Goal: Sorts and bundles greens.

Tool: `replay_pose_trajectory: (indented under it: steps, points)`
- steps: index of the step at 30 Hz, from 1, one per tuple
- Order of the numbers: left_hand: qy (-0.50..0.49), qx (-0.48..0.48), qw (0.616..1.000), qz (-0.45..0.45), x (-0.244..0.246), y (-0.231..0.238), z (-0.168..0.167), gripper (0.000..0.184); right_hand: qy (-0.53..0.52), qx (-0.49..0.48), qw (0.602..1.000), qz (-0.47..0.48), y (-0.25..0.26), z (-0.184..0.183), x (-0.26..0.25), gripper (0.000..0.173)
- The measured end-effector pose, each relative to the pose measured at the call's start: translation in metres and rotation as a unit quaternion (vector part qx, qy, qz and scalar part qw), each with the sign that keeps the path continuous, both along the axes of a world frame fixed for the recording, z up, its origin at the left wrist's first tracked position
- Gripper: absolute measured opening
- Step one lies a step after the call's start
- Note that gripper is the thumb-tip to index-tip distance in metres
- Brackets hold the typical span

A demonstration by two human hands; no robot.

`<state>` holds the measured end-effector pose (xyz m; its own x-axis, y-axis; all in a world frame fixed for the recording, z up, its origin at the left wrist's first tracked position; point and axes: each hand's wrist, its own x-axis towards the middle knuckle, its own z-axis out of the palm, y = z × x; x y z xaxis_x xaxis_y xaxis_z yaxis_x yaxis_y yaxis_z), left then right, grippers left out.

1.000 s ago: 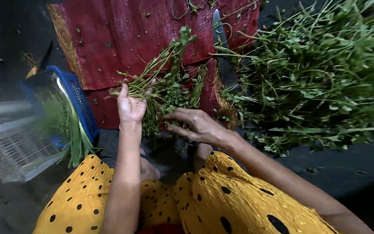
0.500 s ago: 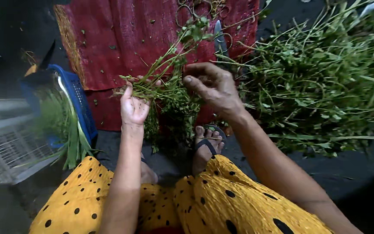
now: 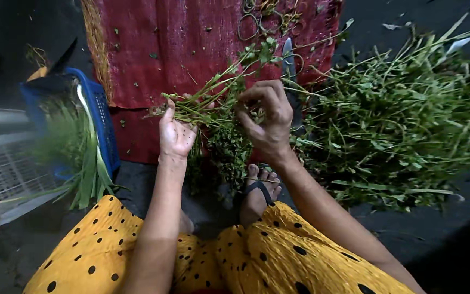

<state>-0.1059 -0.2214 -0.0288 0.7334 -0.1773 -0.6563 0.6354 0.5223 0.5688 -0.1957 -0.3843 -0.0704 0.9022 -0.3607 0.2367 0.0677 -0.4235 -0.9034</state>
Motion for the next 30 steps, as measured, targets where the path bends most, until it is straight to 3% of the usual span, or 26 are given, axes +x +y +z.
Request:
replay_pose_trajectory:
  steps: [8, 17, 23, 27, 30]
  points:
    - [0.01, 0.001, 1.0, -0.002, -0.003, -0.003, 0.001, 0.034, 0.016, -0.162, 0.987, 0.011, 0.019, 0.01, 0.011, 0.015]
    - [0.034, 0.013, 0.999, -0.001, -0.007, 0.008, -0.004, 0.034, 0.05, -0.149, 0.988, 0.01, 0.029, -0.002, 0.014, 0.012]
    - [-0.003, 0.088, 0.996, -0.033, -0.002, 0.016, -0.014, 0.034, 0.087, -0.187, 0.978, 0.03, 0.02, -0.002, -0.003, 0.014]
    - [-0.03, 0.005, 0.999, 0.035, 0.014, 0.031, -0.022, 0.033, 0.148, -0.178, 0.973, 0.012, -0.019, -0.002, -0.029, 0.023]
    - [-0.015, -0.082, 0.995, 0.056, 0.019, 0.043, -0.021, 0.047, 0.177, -0.176, 0.967, -0.049, -0.056, 0.005, -0.055, 0.029]
